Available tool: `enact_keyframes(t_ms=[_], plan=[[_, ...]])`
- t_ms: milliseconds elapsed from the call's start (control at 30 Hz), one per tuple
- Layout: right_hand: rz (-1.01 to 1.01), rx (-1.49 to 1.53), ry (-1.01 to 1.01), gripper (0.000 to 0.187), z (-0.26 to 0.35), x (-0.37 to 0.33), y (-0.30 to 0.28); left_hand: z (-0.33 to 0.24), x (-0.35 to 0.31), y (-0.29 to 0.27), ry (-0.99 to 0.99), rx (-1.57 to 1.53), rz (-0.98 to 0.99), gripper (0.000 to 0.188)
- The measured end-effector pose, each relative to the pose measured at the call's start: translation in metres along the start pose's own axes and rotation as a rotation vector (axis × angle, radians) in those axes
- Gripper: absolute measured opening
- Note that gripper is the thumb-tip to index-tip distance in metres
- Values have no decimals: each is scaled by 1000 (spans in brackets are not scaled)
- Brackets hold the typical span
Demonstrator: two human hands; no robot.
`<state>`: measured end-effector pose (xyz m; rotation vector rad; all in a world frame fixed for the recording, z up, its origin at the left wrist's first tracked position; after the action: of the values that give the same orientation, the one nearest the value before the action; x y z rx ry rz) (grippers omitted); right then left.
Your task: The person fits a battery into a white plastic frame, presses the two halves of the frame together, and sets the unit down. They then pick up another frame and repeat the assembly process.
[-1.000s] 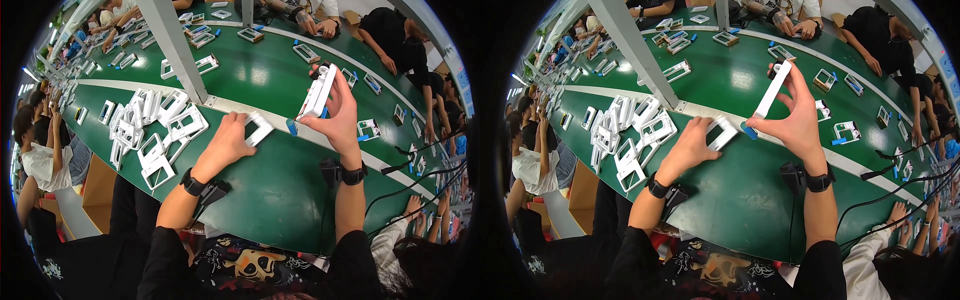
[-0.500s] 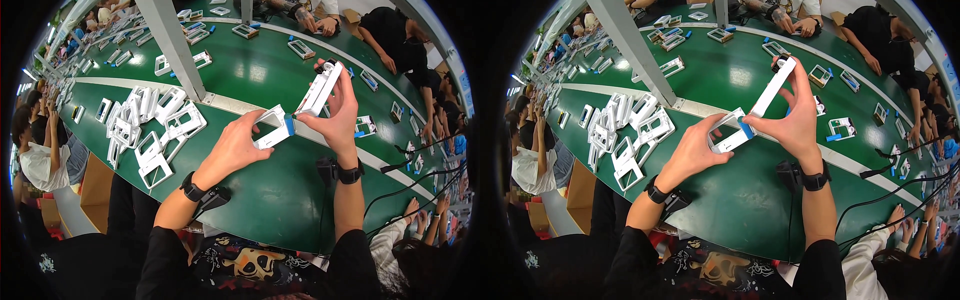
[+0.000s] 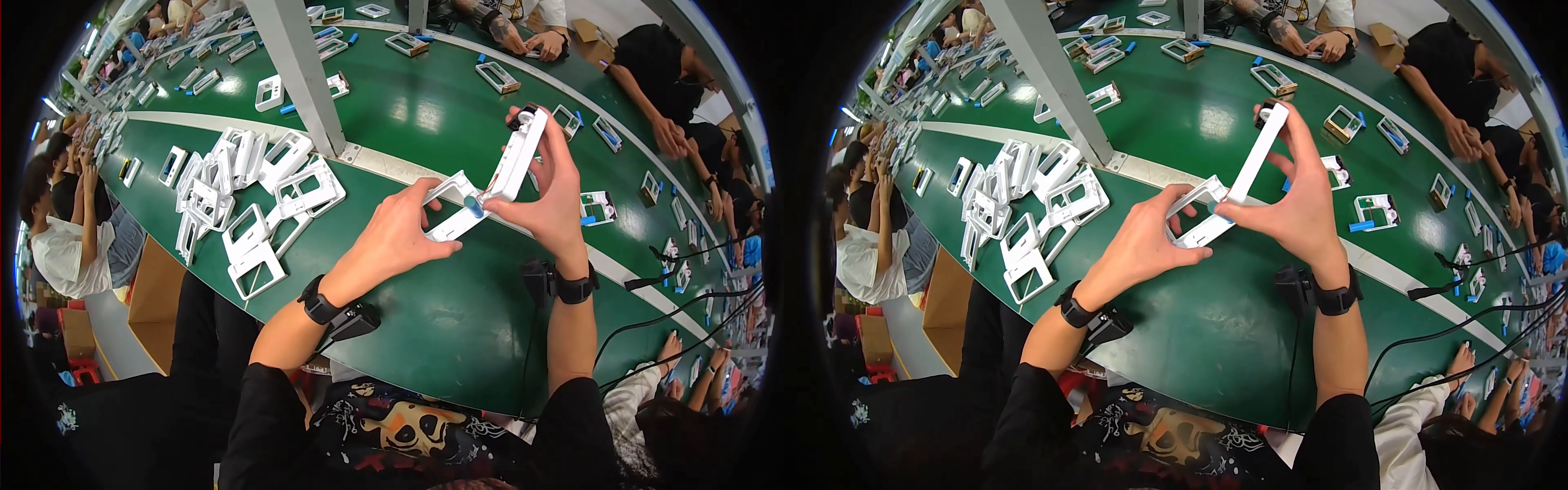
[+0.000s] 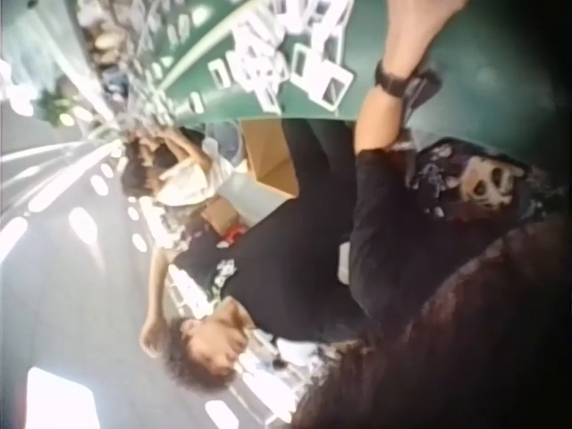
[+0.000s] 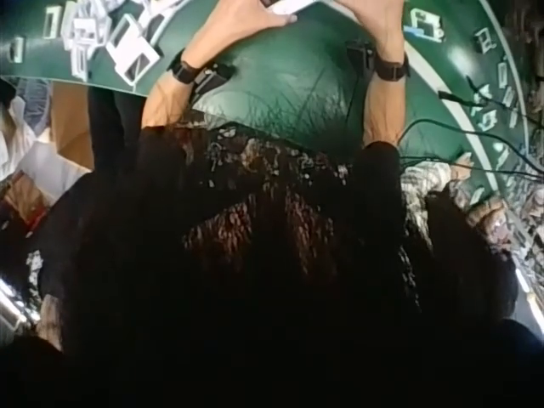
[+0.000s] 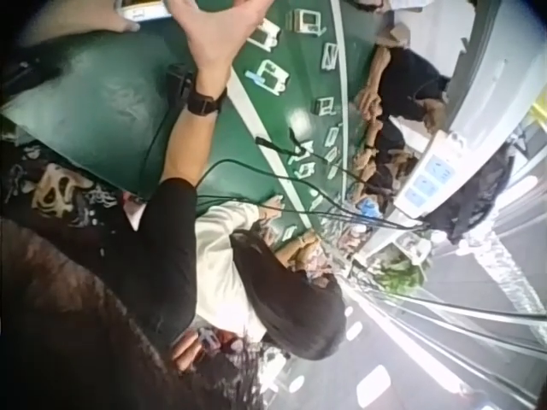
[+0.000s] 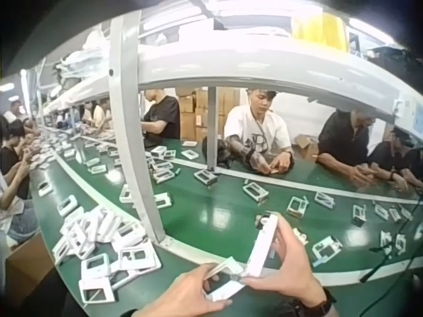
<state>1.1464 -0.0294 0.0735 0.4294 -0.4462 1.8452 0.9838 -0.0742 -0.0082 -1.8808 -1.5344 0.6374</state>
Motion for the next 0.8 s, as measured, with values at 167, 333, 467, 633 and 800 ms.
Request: enact_keyframes(t_ms=[167, 333, 467, 633, 800], plan=[[131, -60, 99, 110, -10, -4, 16, -1, 2, -4, -11, -11, -83, 79], [156, -89, 181, 112, -18, -7, 21, -1, 2, -9, -2, -11, -132, 79], [137, -78, 184, 112, -15, -7, 18, -3, 0, -12, -7, -10, -157, 78], [168, -121, 217, 113, -14, -9, 22, -2, 0, -12, -21, -61, -179, 77], [174, -165, 221, 111, -12, -8, 30, 0, 0, -13, -42, -79, -186, 78]])
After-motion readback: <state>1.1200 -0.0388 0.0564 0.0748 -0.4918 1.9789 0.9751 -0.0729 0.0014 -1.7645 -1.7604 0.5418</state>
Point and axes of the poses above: each hand's wrist, its own x-axis towards the middle knuckle, its own y-axis out of the palm, z = x × y, the point moved 9 cm from there along x, towards the middle knuckle, and after that the axes turned 12 degrees about x, right-handed, at the moved point
